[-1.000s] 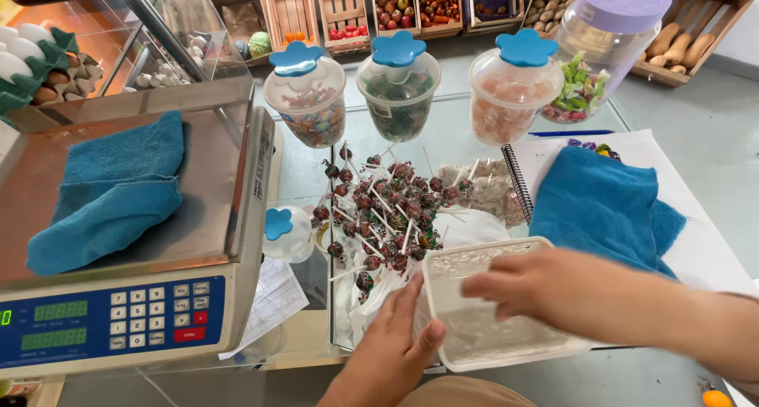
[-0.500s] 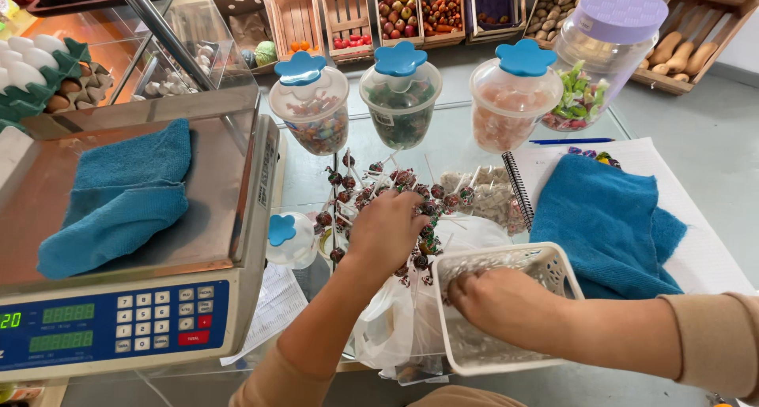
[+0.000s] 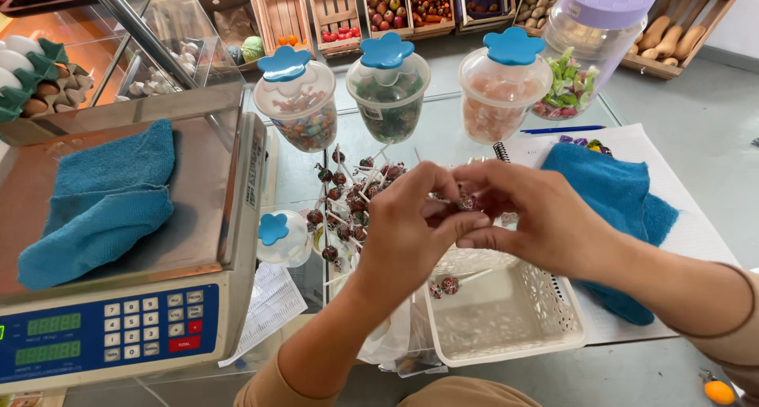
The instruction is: The person picks up lollipops from a white basket and arranges them into a clear plastic bag placed on a digital scale. They handle the candies by hand, occasionally using a blue cloth to wipe the scale's surface. The person continues to transfer the lollipops from the basket into the bag throughout the video.
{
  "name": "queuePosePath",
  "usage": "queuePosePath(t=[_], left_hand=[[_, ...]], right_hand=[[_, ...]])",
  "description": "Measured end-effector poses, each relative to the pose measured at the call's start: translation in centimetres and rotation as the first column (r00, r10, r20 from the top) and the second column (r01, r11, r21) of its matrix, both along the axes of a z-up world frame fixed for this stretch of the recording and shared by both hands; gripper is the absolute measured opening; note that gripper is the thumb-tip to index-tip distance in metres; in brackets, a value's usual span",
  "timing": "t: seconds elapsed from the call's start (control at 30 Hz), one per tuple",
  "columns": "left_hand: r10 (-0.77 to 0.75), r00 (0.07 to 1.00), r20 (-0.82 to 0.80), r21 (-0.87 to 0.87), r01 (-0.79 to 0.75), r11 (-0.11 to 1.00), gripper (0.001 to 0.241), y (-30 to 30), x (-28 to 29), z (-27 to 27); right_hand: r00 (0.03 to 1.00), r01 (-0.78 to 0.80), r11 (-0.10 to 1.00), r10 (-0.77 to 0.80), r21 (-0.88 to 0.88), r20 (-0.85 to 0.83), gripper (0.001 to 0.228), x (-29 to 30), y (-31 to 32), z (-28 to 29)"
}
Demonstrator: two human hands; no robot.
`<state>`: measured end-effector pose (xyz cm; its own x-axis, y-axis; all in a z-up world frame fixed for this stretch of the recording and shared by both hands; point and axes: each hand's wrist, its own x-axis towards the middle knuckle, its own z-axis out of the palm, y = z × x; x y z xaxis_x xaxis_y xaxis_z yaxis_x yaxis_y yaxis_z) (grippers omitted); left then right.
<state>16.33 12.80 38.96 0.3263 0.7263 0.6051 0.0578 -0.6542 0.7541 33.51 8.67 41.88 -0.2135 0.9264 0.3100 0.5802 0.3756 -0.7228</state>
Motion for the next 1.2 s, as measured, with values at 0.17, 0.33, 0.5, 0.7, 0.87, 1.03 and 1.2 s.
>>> queuePosePath(t=[0.17, 0.33, 0.5, 0.7, 0.87, 1.03, 1.2], left_hand=[[0.099, 0.991, -0.092, 0.237, -0.075, 0.969, 0.028, -2.5, -1.2, -0.7], [0.136, 0.958, -0.254, 0.313, -0.052, 0.948, 0.023, -3.4, -4.2, -1.7], [0.019, 0.963, -0.27, 0.189, 0.033, 0.981, 0.011, -1.9, -4.3, -2.7], [0.181, 0.902, -0.392, 0.098, -0.155, 0.983, 0.011, 1.9, -5.9, -3.8], [0.198, 0.735, -0.648, 0.052, -0.216, 0.975, 0.016, 4.1, -3.0, -4.4], [0.212, 0.453, -0.866, 0.205, -0.065, 0.977, 0.055, 7.0, 1.5, -8.1], [0.404, 0.473, -0.783, 0.453, -0.012, 0.892, 0.02, 8.0, 2.5, -10.7]], right_hand=[[0.957, -0.119, 0.97, 0.054, 0.214, 0.286, 0.033, 1.3, -2.0, -0.9], [0.813, -0.201, 0.915, 0.355, -0.349, 0.462, 0.015, 2.3, -2.4, -4.0], [0.641, -0.245, 0.86, 0.491, -0.448, 0.59, 0.014, -0.1, -1.2, -11.1], [0.295, -0.157, 0.952, 0.3, -0.264, 0.907, 0.01, -1.4, -1.2, -12.2], [0.354, -0.145, 0.956, 0.292, -0.256, 0.888, 0.035, -0.5, -1.2, -9.4], [0.729, 0.079, 0.989, 0.026, -0.122, 0.684, 0.024, 0.8, -0.7, 0.5], [0.876, 0.164, 0.974, -0.07, -0.158, 0.477, 0.018, 2.1, 0.7, 1.5]])
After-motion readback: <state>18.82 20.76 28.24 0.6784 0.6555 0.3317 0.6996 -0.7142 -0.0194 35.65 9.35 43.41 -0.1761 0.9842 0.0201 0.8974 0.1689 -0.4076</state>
